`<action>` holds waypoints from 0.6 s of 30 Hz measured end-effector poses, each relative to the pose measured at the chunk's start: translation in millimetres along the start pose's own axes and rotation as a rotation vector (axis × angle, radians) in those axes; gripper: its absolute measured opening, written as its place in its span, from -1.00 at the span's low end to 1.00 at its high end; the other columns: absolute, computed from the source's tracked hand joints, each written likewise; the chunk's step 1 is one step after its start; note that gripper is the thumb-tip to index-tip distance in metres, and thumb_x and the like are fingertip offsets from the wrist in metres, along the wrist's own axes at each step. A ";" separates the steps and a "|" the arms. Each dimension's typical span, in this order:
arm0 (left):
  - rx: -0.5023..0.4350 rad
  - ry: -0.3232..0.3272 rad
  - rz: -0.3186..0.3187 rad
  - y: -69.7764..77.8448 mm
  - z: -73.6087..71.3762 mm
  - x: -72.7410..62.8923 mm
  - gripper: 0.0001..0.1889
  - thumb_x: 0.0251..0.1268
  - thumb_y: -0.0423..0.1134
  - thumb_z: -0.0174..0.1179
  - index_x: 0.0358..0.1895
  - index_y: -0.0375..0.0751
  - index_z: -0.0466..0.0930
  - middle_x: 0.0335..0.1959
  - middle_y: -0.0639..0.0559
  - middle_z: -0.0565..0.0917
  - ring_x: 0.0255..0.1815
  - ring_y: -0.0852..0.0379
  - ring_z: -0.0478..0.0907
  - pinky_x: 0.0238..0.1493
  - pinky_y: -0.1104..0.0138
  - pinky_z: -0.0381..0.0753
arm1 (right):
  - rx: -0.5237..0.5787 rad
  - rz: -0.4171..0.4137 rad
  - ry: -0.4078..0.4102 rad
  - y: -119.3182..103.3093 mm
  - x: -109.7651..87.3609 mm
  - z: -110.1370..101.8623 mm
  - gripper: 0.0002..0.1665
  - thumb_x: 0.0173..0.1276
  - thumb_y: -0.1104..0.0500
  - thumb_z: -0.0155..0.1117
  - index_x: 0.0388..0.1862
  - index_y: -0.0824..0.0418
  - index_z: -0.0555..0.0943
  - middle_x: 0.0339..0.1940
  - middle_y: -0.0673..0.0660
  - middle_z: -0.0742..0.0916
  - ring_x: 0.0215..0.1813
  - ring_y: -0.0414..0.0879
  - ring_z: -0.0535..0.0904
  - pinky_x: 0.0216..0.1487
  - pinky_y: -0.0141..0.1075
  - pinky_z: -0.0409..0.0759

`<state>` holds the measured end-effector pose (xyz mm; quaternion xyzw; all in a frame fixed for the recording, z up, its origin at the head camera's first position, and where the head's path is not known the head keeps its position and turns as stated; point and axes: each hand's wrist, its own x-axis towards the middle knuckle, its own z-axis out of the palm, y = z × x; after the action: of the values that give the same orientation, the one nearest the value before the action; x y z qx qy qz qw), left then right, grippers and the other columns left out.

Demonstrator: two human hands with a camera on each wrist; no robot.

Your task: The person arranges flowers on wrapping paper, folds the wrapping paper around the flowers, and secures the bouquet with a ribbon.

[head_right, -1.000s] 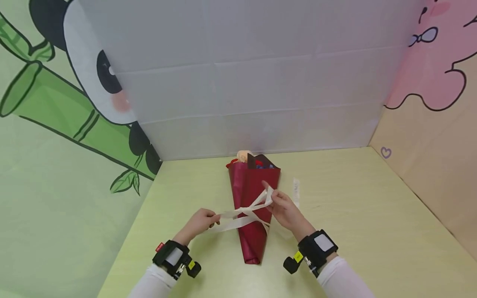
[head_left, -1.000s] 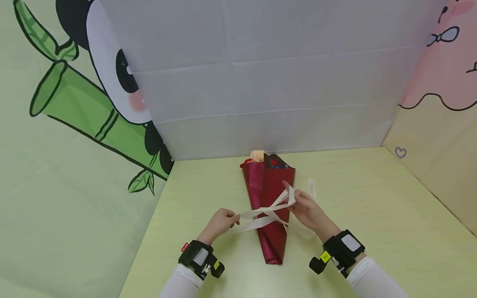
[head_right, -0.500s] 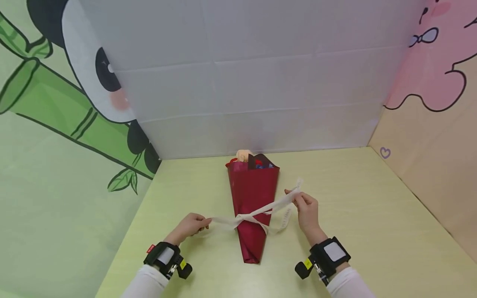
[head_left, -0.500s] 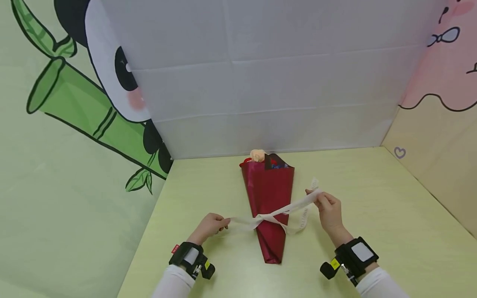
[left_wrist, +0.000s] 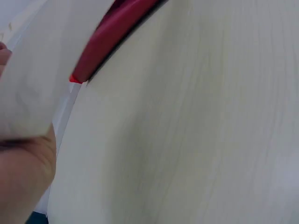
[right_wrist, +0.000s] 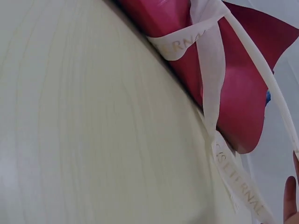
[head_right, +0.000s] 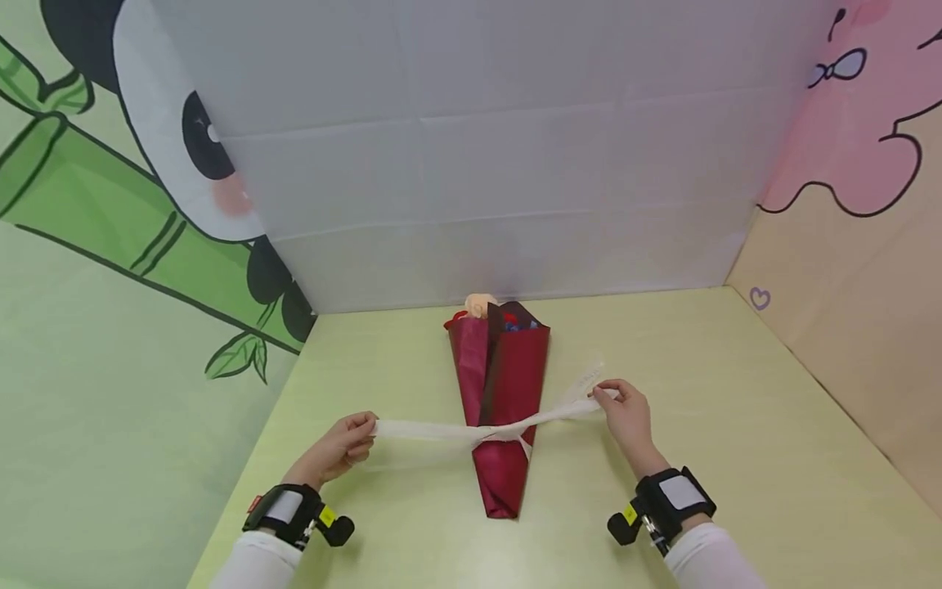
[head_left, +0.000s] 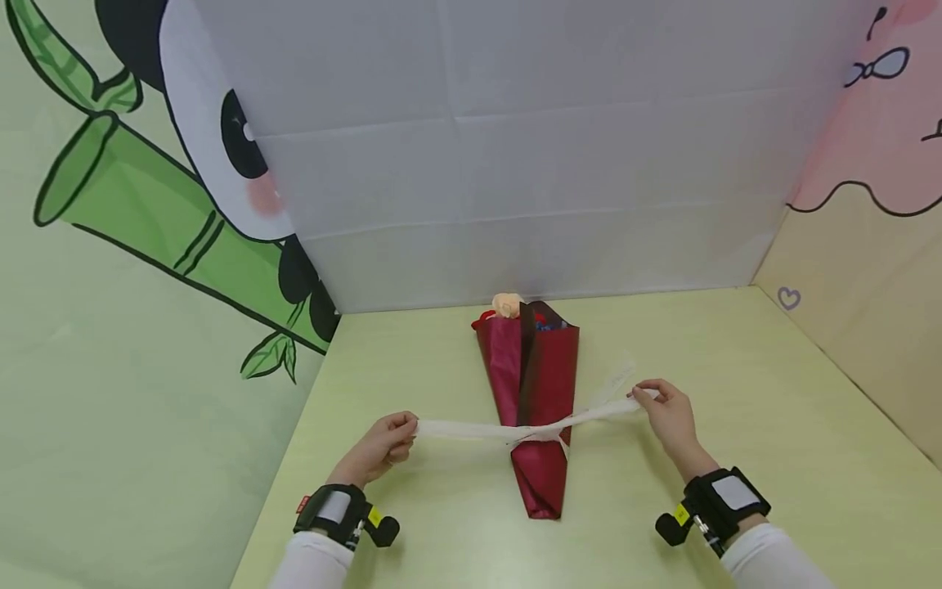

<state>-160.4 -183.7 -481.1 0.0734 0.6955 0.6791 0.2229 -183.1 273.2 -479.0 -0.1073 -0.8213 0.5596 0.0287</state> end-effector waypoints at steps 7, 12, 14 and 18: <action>0.924 0.328 -0.031 -9.1 -4.2 -3.8 -0.51 0.20 0.06 0.23 -0.76 -0.06 0.28 -0.77 0.21 0.15 -0.70 0.28 0.10 -0.56 0.43 0.09 | -0.168 0.006 0.028 21.7 3.9 -13.6 -0.67 0.43 0.09 0.10 -0.04 0.33 0.56 -0.58 0.13 0.58 -0.52 -0.12 0.36 -0.49 -0.32 0.30; 1.258 0.426 0.078 -13.8 -3.2 -5.8 -0.42 0.14 0.14 0.24 -0.81 -0.01 0.13 -0.79 0.23 0.06 -0.73 0.26 0.05 -0.62 0.39 -0.02 | -0.307 -0.002 0.014 33.0 3.0 -23.4 -0.62 0.46 0.04 0.03 -0.02 0.34 0.53 -0.39 0.23 0.61 -0.28 0.05 0.41 -0.26 -0.15 0.18; 1.310 0.450 0.111 -14.8 -4.4 -6.9 -0.40 0.12 0.19 0.23 -0.80 0.00 0.10 -0.79 0.24 0.03 -0.74 0.28 0.03 -0.62 0.39 -0.04 | -0.338 0.000 0.006 36.2 3.0 -26.4 -0.62 0.45 0.04 0.02 -0.02 0.33 0.52 -0.46 0.17 0.60 -0.33 0.02 0.41 -0.27 -0.13 0.13; 0.612 0.365 0.158 -15.1 -8.8 -12.4 -0.54 0.37 0.06 0.06 -0.69 0.02 0.23 -0.78 0.33 0.17 -0.72 0.37 0.11 -0.58 0.48 0.11 | -0.346 0.018 0.012 41.3 3.7 -31.6 -0.61 0.46 0.02 0.00 -0.02 0.31 0.53 -0.53 0.08 0.55 -0.42 -0.06 0.38 -0.27 -0.10 0.13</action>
<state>-149.9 -197.7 -493.5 0.0680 0.8870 0.4566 0.0096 -175.5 317.3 -505.7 -0.1215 -0.9041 0.4095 0.0098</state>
